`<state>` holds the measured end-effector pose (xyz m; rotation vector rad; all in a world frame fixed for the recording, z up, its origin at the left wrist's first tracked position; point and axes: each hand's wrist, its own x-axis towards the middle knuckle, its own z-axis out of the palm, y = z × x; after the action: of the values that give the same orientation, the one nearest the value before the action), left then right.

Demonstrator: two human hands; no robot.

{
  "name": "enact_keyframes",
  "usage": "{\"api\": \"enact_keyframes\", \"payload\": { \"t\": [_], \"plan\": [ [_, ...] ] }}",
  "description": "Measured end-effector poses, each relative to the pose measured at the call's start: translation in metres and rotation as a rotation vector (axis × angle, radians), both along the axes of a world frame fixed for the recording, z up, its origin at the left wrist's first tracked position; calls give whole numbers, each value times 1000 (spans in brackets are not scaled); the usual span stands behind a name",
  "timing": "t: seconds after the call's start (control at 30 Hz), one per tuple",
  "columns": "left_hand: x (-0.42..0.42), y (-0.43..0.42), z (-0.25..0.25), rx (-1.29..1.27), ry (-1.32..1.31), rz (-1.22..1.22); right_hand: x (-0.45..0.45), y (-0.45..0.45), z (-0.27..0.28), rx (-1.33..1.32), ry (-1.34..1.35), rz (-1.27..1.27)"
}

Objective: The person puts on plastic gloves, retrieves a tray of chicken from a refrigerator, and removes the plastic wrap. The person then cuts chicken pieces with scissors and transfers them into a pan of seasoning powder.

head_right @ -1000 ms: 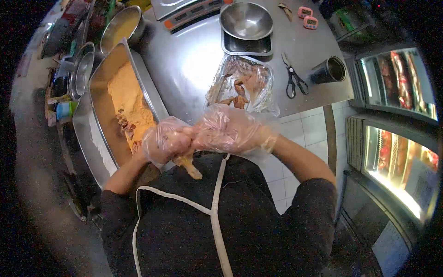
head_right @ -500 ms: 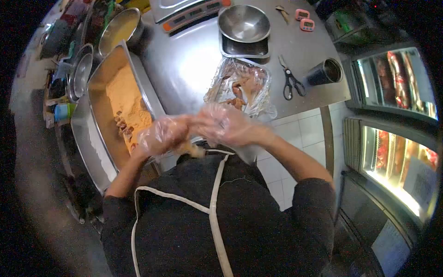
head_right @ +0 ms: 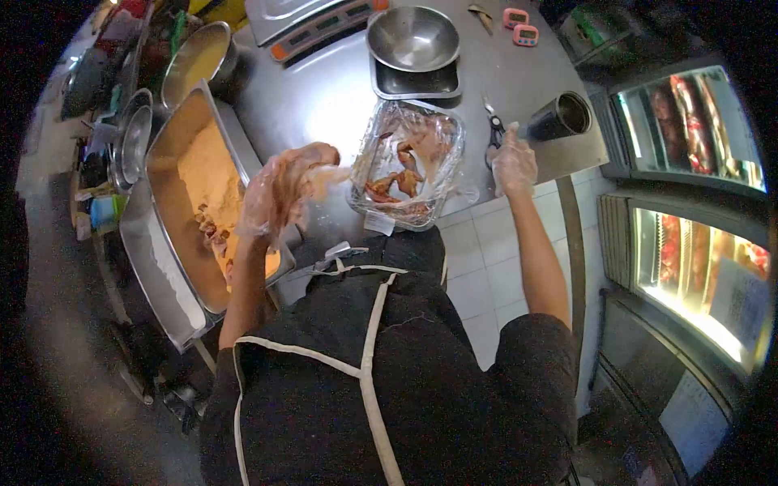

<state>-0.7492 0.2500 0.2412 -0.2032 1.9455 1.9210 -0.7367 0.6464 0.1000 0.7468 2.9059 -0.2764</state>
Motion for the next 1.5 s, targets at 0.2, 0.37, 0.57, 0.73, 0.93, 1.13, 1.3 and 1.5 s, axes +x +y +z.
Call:
{"api": "enact_keyframes", "payload": {
  "t": [0.2, 0.37, 0.57, 0.73, 0.93, 1.13, 1.3, 1.5],
  "plan": [
    [-23, 25, 10, 166, 14, -168, 14, 49, -69, -52, 71, 231],
    [-36, 43, -1, 233, 170, -149, 33, 46, 10, -1295, -8, -25],
    [-56, 37, 9, -269, 387, -570, 94, -56, 45, -2045, 28, 57],
    [-72, 63, 40, -311, 298, -835, 95, -127, 42, -2283, -239, -174],
    [-84, 94, 62, -532, -30, -960, 71, -156, 50, -2473, -176, -439],
    [-89, 94, 38, -491, 38, -688, 54, -166, 35, -2504, -106, -269],
    [-72, 93, 30, -215, 36, -511, 42, -175, 40, -2580, 153, -109],
    [-61, 76, 26, -130, 29, -401, 43, -165, 60, -2137, 268, 89]
  ]
}}
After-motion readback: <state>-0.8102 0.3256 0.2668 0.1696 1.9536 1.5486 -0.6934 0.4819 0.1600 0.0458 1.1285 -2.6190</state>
